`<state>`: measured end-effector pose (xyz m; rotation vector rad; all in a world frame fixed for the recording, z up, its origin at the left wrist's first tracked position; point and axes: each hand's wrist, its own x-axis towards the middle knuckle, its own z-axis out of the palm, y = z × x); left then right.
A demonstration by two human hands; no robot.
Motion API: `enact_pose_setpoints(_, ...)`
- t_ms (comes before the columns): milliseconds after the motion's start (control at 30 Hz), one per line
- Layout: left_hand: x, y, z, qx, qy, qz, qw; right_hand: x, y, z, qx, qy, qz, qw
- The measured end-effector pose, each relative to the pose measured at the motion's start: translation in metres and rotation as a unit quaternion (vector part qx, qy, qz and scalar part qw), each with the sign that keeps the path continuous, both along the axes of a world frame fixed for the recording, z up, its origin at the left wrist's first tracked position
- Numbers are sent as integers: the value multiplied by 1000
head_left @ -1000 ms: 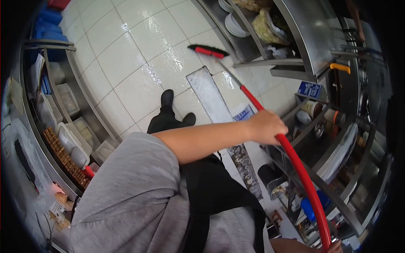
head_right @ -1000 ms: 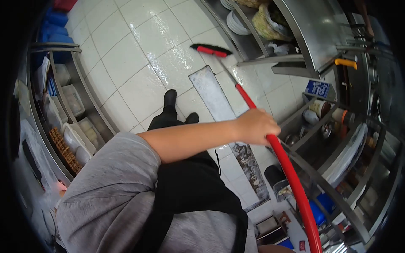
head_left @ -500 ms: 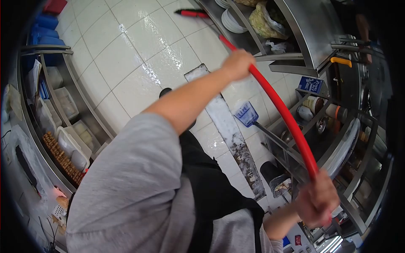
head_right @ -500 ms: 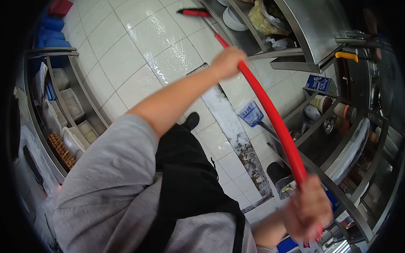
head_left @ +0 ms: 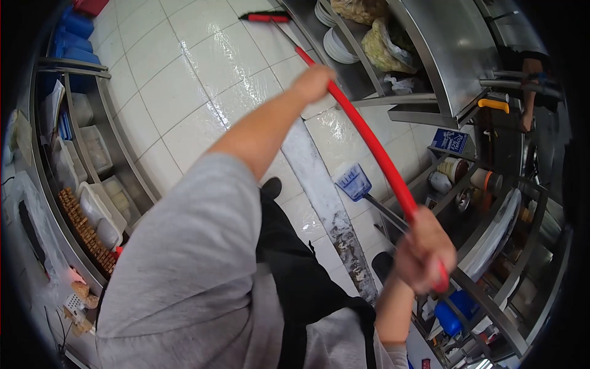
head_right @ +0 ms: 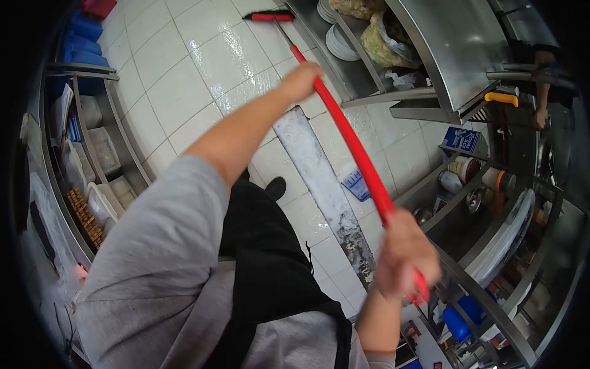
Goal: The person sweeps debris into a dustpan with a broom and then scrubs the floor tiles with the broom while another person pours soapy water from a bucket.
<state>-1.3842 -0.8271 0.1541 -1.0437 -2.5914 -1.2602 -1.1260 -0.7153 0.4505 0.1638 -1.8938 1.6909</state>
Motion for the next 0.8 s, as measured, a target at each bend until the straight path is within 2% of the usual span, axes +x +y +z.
enact_pose_setpoints(67,-8,-11,6,-22,-13,5,1000,-17,-10,-17,-14,0,30,999)
enact_pose_setpoints(100,-15,-14,11,-43,-30,11,999,-14,0,1,-5,-6,42,999)
enact_pose_setpoints(133,5,-11,35,-21,-48,12,999,-7,9,34,21,-29,45,998)
enact_pose_setpoints(167,42,-4,65,2,-65,16,998,4,23,68,139,-21,32,990)
enact_pose_setpoints(200,71,4,79,22,-54,-21,998,33,53,106,137,36,38,989)
enact_pose_setpoints(233,109,8,103,93,-61,-42,993,66,88,152,289,99,-1,952)
enact_pose_setpoints(267,142,10,120,86,-87,-114,986,28,26,182,-16,50,240,969)
enact_pose_setpoints(300,173,4,144,124,-125,-145,974,27,21,200,-43,64,294,953)
enact_pose_setpoints(333,198,-3,157,94,-110,-134,980,28,16,209,-69,77,347,932)
enact_pose_setpoints(367,205,-13,159,140,-116,-140,973,23,10,210,-69,76,355,929)
enact_pose_setpoints(433,186,-33,148,120,-124,-114,978,17,-4,206,-75,76,305,946)
enact_pose_setpoints(467,171,-44,138,99,-134,-94,981,5,-14,196,-58,78,313,945)
enact_pose_setpoints(533,123,-77,97,151,-76,-25,985,-15,-29,158,-27,75,305,949)
enact_pose_setpoints(567,91,-99,77,142,-45,13,989,-22,-39,130,-102,93,278,951)
enact_pose_setpoints(600,62,-121,55,139,-33,60,988,-26,-39,99,-59,51,258,963)
enact_pose_setpoints(633,41,-147,44,115,-55,92,988,-39,-69,68,-12,63,199,978)
enact_pose_setpoints(667,26,-169,29,40,-38,148,987,-44,-91,48,10,0,168,986)
enact_pose_setpoints(700,23,-185,23,38,-33,167,985,-45,-106,35,-36,-6,194,980)
enact_pose_setpoints(733,30,-189,28,41,-30,175,983,-46,-115,35,-18,8,196,981)
enact_pose_setpoints(800,58,-188,55,92,-1,168,982,-42,-101,82,3,51,262,964)
